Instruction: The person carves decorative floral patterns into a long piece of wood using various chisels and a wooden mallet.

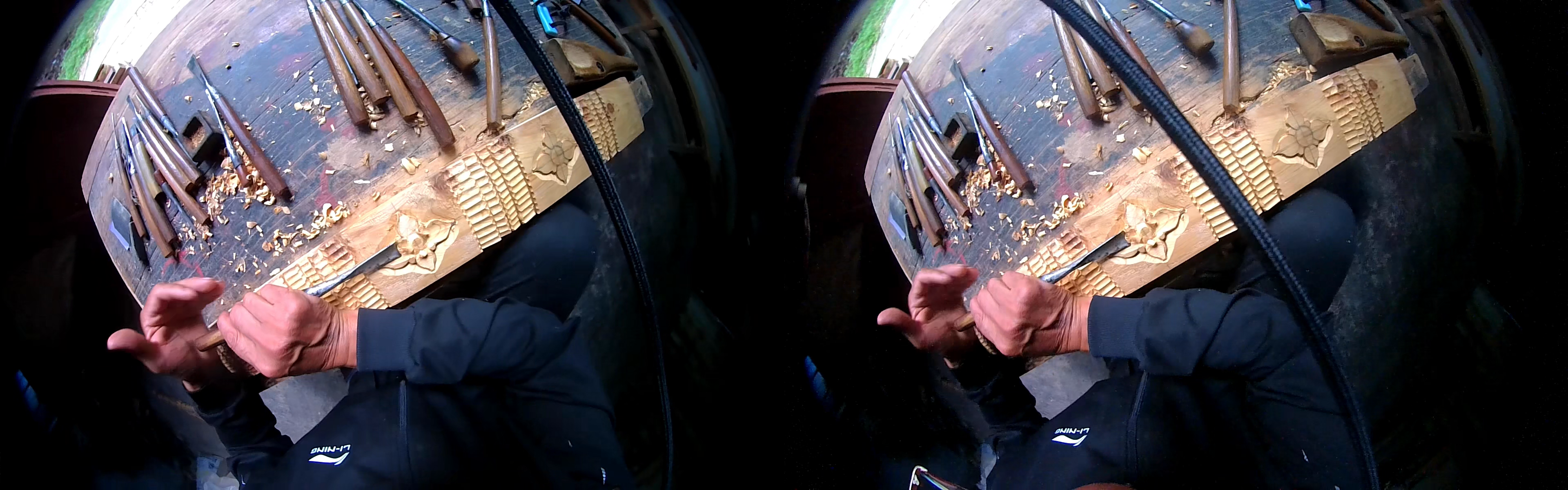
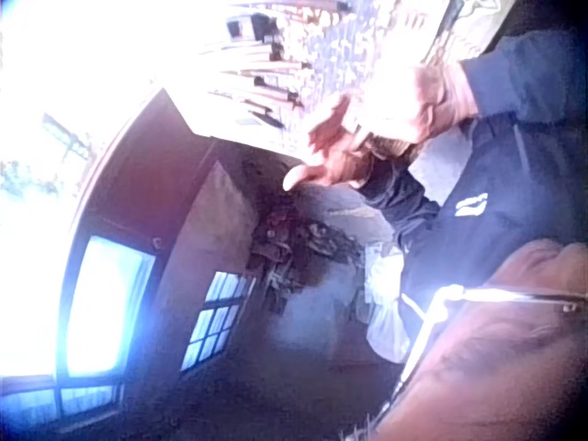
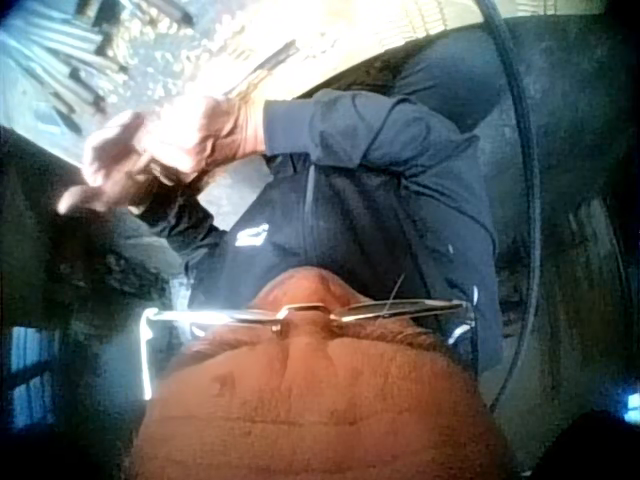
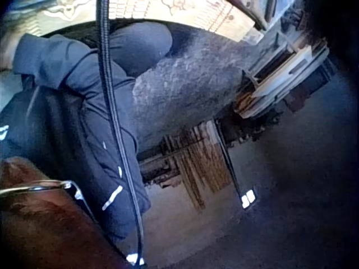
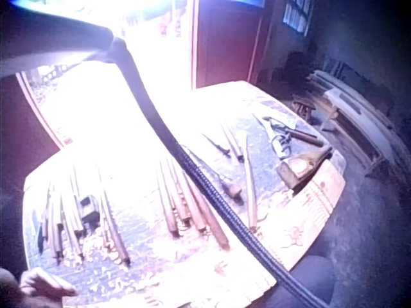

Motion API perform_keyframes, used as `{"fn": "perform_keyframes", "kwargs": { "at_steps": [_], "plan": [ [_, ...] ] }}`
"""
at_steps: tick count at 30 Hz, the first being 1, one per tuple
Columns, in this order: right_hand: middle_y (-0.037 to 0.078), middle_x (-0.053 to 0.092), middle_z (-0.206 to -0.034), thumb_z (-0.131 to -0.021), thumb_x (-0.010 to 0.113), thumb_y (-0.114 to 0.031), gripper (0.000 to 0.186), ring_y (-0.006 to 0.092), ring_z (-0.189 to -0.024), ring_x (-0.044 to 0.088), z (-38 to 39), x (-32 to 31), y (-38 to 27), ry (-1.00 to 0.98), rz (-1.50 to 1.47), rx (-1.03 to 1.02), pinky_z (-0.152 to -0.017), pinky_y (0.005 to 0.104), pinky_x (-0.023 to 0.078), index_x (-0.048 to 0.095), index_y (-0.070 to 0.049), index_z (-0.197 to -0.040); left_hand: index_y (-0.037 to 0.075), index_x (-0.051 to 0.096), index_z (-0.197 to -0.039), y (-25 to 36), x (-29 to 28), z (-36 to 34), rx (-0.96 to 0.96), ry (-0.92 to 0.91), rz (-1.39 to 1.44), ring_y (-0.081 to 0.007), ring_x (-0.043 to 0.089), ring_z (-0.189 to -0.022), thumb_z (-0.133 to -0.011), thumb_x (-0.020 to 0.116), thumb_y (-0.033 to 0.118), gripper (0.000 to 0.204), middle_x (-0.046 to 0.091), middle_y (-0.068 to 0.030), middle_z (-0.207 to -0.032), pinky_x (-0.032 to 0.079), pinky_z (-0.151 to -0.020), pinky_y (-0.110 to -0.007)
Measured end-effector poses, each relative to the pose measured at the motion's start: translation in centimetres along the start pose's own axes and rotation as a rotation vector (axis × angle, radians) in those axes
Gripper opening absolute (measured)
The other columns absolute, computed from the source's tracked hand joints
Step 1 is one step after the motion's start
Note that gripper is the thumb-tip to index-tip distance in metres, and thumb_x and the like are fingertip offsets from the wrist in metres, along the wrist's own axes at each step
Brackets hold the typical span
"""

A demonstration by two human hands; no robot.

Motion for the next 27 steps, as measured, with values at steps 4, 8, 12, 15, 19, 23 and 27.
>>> {"fn": "perform_keyframes", "kwargs": {
  "at_steps": [4,8,12,15,19,23,27],
  "plan": [
    [0.007,0.058,-0.076,-0.078,0.071,-0.015,0.032,0.0195,-0.068,0.062,-0.4,-0.3,-0.1,0.001,-0.021,-0.012,-0.058,0.0334,0.044,0.073,0.008,-0.1,-0.009,0.073,-0.103,1.5,-0.5,-0.1,0.034,-0.06,-0.033,-0.039,0.08,-0.095,-0.09,0.024,0.104,0.124,0.079,-0.0294,-0.105,0.064,-0.093,-0.052],
    [0.007,0.059,-0.077,-0.076,0.07,-0.015,0.035,0.0199,-0.068,0.062,-0.1,-0.5,0.2,0.013,-0.058,0.018,-0.059,0.0336,0.046,0.072,0.009,-0.102,-0.009,0.073,-0.1,0.7,2.0,-0.5,0.02,-0.13,-0.047,-0.0363,0.079,-0.092,-0.089,0.023,0.105,0.125,0.079,-0.0289,-0.103,0.064,-0.091,-0.05],
    [0.008,0.061,-0.079,-0.077,0.07,-0.015,0.038,0.0197,-0.069,0.064,0.2,-0.3,-0.2,0.028,-0.035,-0.018,-0.06,0.033,0.047,0.073,0.01,-0.104,-0.009,0.072,-0.106,0.9,1.8,-0.1,-0.005,-0.074,-0.044,-0.0349,0.079,-0.094,-0.091,0.025,0.103,0.122,0.079,-0.0286,-0.104,0.063,-0.093,-0.05],
    [0.009,0.063,-0.081,-0.078,0.07,-0.016,0.037,0.0192,-0.07,0.065,0.1,-0.4,-0.5,0.029,-0.053,-0.063,-0.061,0.0323,0.047,0.073,0.011,-0.105,-0.009,0.07,-0.112,0.9,0.6,0.4,-0.017,-0.105,0.098,-0.0366,0.078,-0.101,-0.095,0.028,0.099,0.117,0.078,-0.0299,-0.111,0.063,-0.097,-0.051],
    [0.008,0.063,-0.08,-0.081,0.07,-0.016,0.035,0.0185,-0.07,0.065,0.1,-0.3,-0.9,0.026,-0.058,-0.084,-0.061,0.0314,0.047,0.073,0.01,-0.104,-0.013,0.069,-0.12,-0.4,1.9,2.1,-0.071,-0.302,0.184,-0.0412,0.076,-0.112,-0.101,0.03,0.092,0.114,0.075,-0.0354,-0.121,0.059,-0.106,-0.053],
    [0.007,0.062,-0.08,-0.083,0.071,-0.017,0.031,0.0181,-0.07,0.064,0.0,-0.5,-0.6,0.027,-0.039,-0.086,-0.06,0.031,0.046,0.073,0.009,-0.1,-0.014,0.071,-0.115,-1.1,2.0,2.5,-0.075,-0.286,0.239,-0.0415,0.076,-0.112,-0.102,0.028,0.092,0.115,0.075,-0.0374,-0.12,0.059,-0.106,-0.051],
    [0.006,0.058,-0.077,-0.086,0.07,-0.017,0.02,0.017,-0.067,0.061,0.0,-0.3,-0.5,0.071,-0.033,-0.066,-0.06,0.0311,0.044,0.07,0.002,-0.092,-0.014,0.073,-0.106,-0.9,3.1,1.7,-0.067,-0.26,0.153,-0.0409,0.077,-0.108,-0.103,0.025,0.092,0.116,0.076,-0.0382,-0.115,0.06,-0.104,-0.049]
  ]
}}
Point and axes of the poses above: each hand's wrist, its own z-axis away from the middle knuckle, its own x-axis out of the palm, y = z × x, the point moved 6 cm from there along -z, towards the middle knuckle
